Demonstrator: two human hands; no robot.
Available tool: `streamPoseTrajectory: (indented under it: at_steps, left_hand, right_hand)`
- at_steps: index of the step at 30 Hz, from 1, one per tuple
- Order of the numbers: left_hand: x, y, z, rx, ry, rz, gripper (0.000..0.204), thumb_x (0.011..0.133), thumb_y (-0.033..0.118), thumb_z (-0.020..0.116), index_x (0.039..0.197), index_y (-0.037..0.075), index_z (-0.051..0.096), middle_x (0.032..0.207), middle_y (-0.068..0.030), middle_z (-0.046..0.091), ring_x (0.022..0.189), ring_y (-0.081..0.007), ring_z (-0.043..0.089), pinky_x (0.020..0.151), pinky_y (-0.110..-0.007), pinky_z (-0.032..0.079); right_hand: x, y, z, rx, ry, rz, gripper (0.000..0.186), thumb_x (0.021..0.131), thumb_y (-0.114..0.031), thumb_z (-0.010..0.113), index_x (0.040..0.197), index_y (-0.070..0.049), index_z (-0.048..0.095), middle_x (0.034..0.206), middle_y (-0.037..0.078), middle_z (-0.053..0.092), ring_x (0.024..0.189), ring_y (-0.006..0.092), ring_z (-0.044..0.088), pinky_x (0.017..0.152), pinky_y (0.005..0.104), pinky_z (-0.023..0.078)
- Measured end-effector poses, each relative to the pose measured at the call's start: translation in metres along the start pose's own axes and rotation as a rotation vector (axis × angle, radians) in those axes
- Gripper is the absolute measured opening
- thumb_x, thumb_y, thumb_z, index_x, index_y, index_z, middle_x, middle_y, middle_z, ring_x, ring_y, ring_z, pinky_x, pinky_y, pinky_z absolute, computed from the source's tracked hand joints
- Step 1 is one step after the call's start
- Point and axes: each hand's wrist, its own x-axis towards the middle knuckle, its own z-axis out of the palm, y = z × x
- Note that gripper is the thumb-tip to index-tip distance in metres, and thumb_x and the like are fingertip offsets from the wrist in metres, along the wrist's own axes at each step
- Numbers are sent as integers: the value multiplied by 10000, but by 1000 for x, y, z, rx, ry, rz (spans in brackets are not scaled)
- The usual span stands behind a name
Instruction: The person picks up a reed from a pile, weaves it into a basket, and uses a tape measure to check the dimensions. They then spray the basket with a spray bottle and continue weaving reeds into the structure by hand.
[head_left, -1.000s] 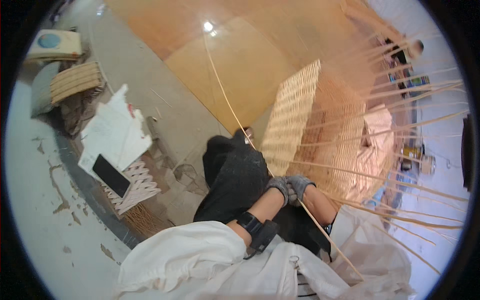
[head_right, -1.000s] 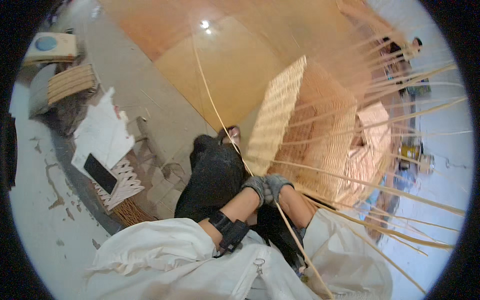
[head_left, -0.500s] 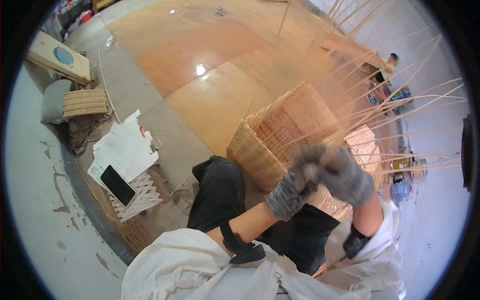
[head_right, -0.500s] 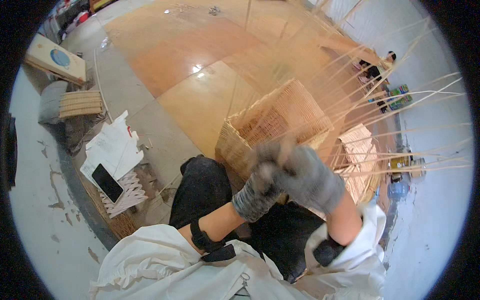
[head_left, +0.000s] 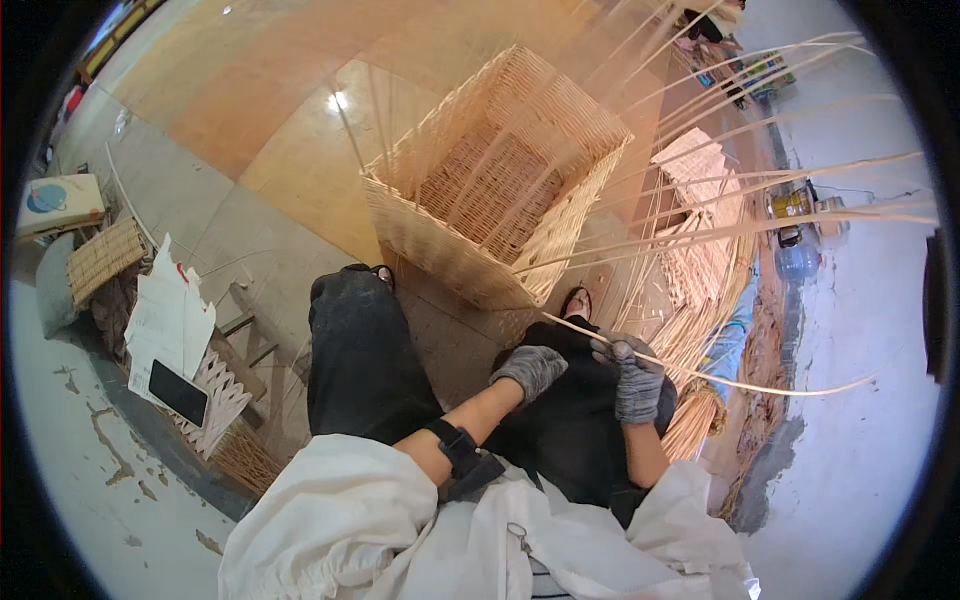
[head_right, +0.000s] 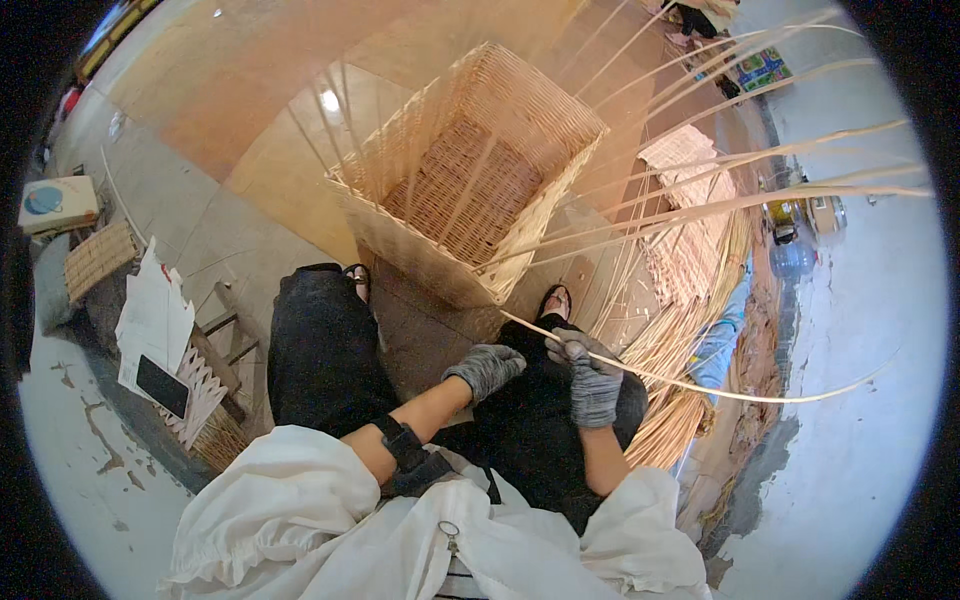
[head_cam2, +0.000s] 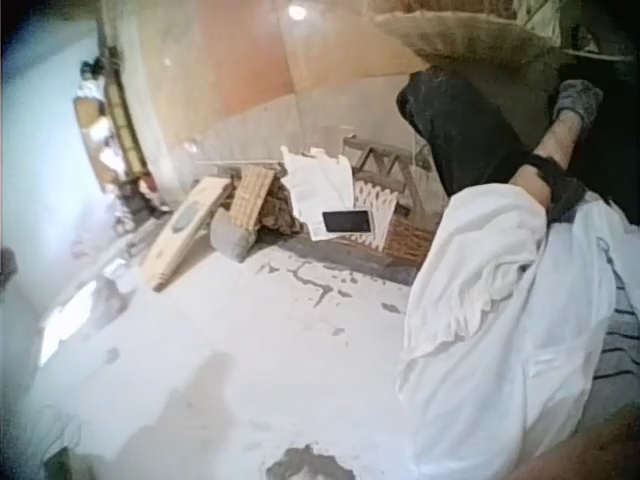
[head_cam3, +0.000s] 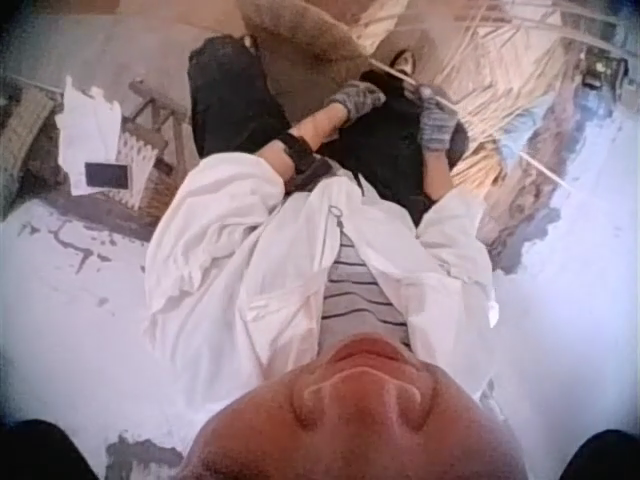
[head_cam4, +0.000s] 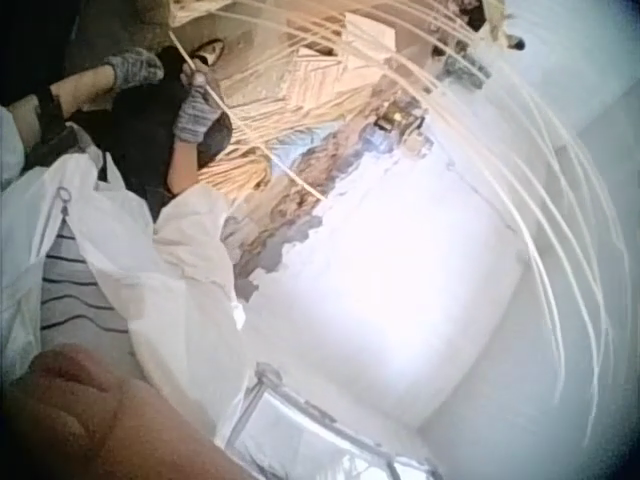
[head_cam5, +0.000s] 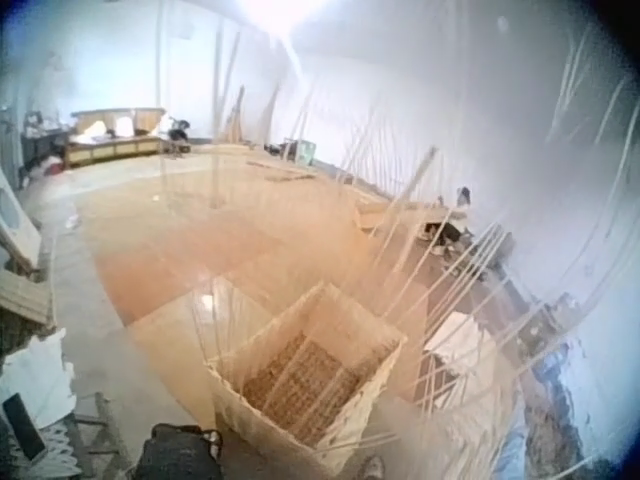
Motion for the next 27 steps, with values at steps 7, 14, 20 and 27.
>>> streamPoseTrajectory:
  at_steps: [7,14,20,27]
  left_hand:
    - [23,-5,19,-925,29,-300,207,806,218,558,939,64,596,806,-26,608,669,-106,538,591,-246,463]
    - [23,-3,17,-1027,70,-322,149,806,178,559,909,79,600,765,-23,602,634,-100,531,561,-230,448]
    - [20,-10,23,-1003,52,-318,146,793,194,571,875,77,603,731,-19,597,598,-84,518,526,-221,428]
    - [18,-9,23,-965,7,-307,165,831,169,522,935,57,584,782,-27,597,649,-97,528,577,-222,451]
  right_hand:
    - [27,26,0,117,97,39,247,815,-157,545,928,63,556,926,165,585,803,253,603,699,320,518]
    - [38,25,7,49,98,79,236,825,-155,533,950,45,525,885,181,589,781,260,605,677,325,520]
    - [34,18,28,16,208,73,202,817,-122,537,884,64,577,829,147,604,717,206,611,651,274,515]
    - [39,13,20,-145,143,13,184,820,-109,532,868,62,578,831,131,605,727,194,605,652,274,508]
